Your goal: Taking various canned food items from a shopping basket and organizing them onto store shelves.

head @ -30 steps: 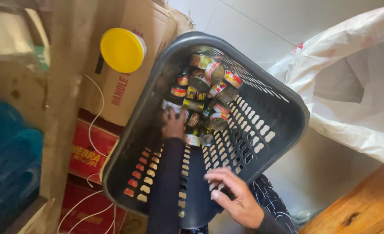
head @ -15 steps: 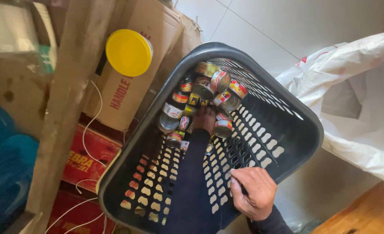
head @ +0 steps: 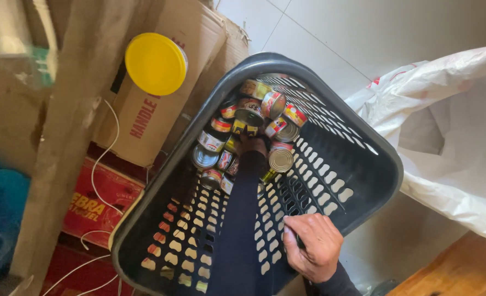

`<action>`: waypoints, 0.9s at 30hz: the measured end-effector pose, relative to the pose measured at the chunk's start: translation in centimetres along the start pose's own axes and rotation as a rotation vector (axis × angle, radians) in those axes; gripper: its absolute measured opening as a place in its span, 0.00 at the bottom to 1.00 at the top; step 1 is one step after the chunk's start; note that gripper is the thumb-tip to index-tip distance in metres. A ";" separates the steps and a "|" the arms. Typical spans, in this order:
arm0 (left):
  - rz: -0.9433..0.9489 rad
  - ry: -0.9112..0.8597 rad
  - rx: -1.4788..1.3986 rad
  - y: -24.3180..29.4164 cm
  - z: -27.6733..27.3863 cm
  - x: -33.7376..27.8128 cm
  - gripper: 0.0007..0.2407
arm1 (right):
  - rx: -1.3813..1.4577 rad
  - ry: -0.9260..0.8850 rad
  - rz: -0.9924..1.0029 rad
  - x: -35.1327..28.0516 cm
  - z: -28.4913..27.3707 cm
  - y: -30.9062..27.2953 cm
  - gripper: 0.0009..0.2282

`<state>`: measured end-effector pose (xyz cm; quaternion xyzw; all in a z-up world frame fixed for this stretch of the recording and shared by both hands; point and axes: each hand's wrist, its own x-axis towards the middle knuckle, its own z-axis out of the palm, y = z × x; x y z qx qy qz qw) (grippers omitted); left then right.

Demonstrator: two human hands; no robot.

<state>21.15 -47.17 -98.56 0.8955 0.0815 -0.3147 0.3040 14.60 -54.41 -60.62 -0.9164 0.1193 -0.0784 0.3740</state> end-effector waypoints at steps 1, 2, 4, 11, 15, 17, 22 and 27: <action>-0.068 0.039 -0.108 -1.5 1.9 1.1 0.24 | 0.000 0.004 -0.008 0.1 -0.1 -0.2 0.10; -0.135 0.079 -0.218 -2.9 4.2 2.2 0.25 | -0.016 -0.005 -0.004 0.2 -0.1 -0.3 0.10; -0.201 0.119 -0.330 -4.9 6.1 3.7 0.26 | -0.031 -0.015 -0.002 0.3 -0.1 -0.5 0.10; 0.474 -0.253 0.605 -1.7 -1.6 0.7 0.19 | -0.031 -0.024 -0.012 0.6 -0.5 -1.0 0.09; 0.350 -0.307 0.402 4.3 -8.5 -3.6 0.38 | -0.036 -0.023 -0.036 0.4 -0.7 -0.7 0.08; 0.238 -0.420 0.151 0.8 -5.4 -4.4 0.35 | -0.041 -0.017 -0.027 0.2 -0.9 -0.8 0.08; 0.177 -0.432 -0.003 -1.1 -9.1 -8.9 0.28 | -0.055 0.008 -0.062 -0.4 -1.3 -0.5 0.08; 0.205 -0.204 -0.759 4.0 -21.4 -20.3 0.20 | 0.002 -0.042 0.020 -1.2 -2.3 -1.1 0.07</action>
